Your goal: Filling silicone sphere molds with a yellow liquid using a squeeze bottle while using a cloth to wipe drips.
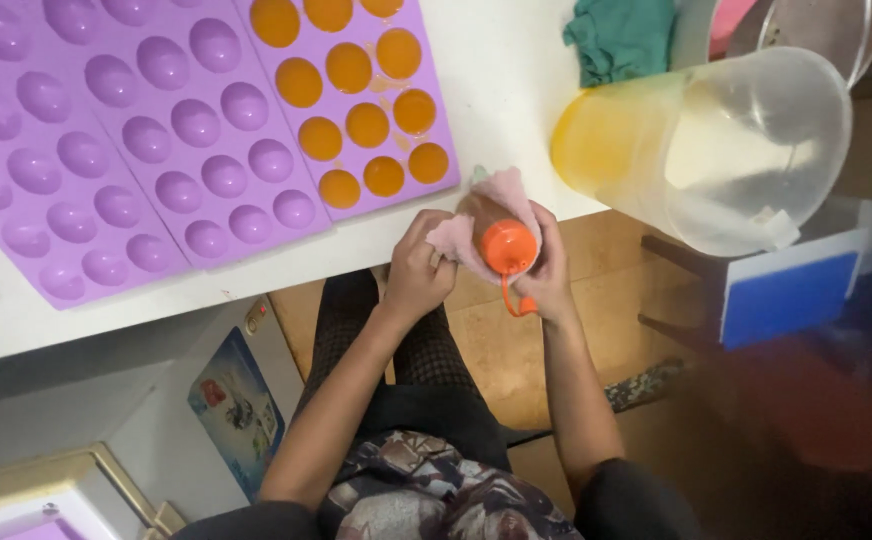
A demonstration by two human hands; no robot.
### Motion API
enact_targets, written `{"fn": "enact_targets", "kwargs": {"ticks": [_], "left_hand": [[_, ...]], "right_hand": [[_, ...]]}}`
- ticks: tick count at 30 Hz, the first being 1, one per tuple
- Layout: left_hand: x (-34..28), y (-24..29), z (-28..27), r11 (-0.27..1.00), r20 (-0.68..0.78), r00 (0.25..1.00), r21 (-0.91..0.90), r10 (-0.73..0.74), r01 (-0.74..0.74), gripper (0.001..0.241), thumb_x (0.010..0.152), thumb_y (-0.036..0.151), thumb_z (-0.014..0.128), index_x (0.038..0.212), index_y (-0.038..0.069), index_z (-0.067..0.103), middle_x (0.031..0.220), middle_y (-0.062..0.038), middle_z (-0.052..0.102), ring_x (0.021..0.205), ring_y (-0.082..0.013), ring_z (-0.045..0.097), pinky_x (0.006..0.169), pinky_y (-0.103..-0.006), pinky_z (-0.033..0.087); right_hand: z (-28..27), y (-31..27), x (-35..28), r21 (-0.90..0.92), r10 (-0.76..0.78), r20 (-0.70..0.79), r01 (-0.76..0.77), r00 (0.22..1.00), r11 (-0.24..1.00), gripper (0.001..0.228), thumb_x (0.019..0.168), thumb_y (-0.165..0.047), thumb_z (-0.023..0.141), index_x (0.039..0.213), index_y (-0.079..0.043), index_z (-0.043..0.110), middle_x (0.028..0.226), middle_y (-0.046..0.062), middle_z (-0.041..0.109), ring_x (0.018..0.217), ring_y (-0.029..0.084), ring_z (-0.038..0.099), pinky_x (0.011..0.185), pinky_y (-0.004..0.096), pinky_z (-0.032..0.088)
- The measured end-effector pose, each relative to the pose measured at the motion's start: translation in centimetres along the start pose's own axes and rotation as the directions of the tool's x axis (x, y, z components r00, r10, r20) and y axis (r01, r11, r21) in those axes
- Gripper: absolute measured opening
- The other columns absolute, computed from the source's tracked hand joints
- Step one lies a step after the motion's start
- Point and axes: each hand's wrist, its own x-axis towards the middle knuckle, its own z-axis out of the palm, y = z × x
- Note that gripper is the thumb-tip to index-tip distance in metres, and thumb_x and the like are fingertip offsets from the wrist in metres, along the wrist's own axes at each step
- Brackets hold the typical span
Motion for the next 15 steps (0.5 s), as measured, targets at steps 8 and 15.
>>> {"fn": "enact_targets", "kwargs": {"ticks": [8,15], "left_hand": [[0.2,-0.6,-0.4,0.97,-0.032,0.978,-0.14,-0.206,0.2,0.036,0.082,-0.008,0.057,0.116,-0.002,0.067,0.113,-0.014,0.07,0.097,-0.0267,0.071,0.08,-0.033,0.056],[-0.5,0.1,-0.6,0.913,0.127,0.949,-0.264,-0.287,0.311,0.019,0.092,-0.003,0.058,0.11,-0.007,0.064,0.118,-0.011,0.066,0.092,-0.0169,0.066,0.078,-0.0266,0.053]], "right_hand": [[2.3,1.0,0.7,-0.31,-0.14,-0.033,0.123,0.99,0.943,0.071,0.083,-0.02,0.088,0.138,0.0,0.048,0.134,0.008,0.059,0.124,0.017,0.06,0.109,0.035,0.05],[3.3,-0.2,0.2,-0.271,-0.092,-0.022,0.083,0.996,0.959,0.053,0.087,-0.012,0.082,0.13,0.0,0.054,0.124,0.008,0.063,0.114,0.017,0.063,0.101,0.034,0.053]]}}
